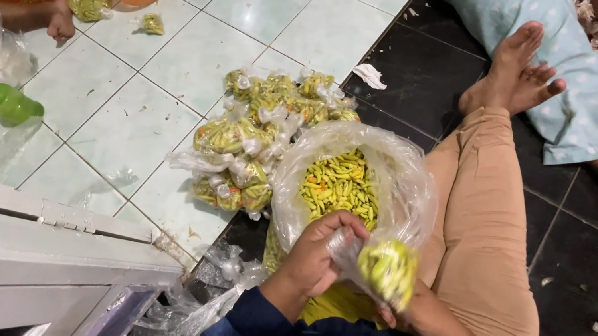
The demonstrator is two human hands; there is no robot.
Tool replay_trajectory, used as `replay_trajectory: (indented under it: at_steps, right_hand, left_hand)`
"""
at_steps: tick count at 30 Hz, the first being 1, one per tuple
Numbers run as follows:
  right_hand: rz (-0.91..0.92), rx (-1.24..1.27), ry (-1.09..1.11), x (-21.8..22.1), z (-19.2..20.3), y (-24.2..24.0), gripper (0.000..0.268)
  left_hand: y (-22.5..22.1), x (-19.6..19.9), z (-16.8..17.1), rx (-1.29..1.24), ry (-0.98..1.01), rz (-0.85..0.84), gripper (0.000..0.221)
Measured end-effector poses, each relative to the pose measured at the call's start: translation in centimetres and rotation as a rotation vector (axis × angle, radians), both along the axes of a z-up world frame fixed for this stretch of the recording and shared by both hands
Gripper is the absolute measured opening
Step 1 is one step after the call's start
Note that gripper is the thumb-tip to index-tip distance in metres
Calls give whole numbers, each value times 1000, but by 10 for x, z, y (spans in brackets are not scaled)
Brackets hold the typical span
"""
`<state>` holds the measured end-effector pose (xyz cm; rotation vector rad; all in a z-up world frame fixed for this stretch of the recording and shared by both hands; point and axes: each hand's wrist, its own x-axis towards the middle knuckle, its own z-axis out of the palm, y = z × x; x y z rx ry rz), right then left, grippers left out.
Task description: Manually portioning and packing small green chili peppers into individual plastic bags while sitting on the floor.
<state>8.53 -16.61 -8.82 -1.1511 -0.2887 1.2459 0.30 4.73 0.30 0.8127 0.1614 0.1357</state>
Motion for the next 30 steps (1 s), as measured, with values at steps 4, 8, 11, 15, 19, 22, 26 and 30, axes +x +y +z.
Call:
replay_trajectory:
  at_steps: [4,8,11,15,19,22,26,30]
  right_hand:
    - [-50,73,-283,21,22,-6,22]
    - [-216,9,-351,28,48,-18,21]
    - [-236,43,-496,19,69,-14,21]
    - [-257,117,-655,1,86,1,17]
    - [-292,129,-1132,-6,104,18,34]
    - [-295,-3,-1384,-8,96,23,27]
    - [-353,-76,-1572,-8,91,31,25]
    - [-313,-141,-1690,-3,77,32,20]
  left_hand:
    - [7,-7,17,339,-216,-269,15]
    - [7,-11,38,815,-117,-200,6]
    - [-4,-7,30,941,-55,-88,7]
    - [-20,1,8,667,93,-9,17]
    - [-31,2,-28,414,176,2,21]
    - [-44,3,-43,-18,217,-2,18]
    - [-57,3,-44,-50,208,47,21]
    - [-66,7,-54,-101,249,156,17]
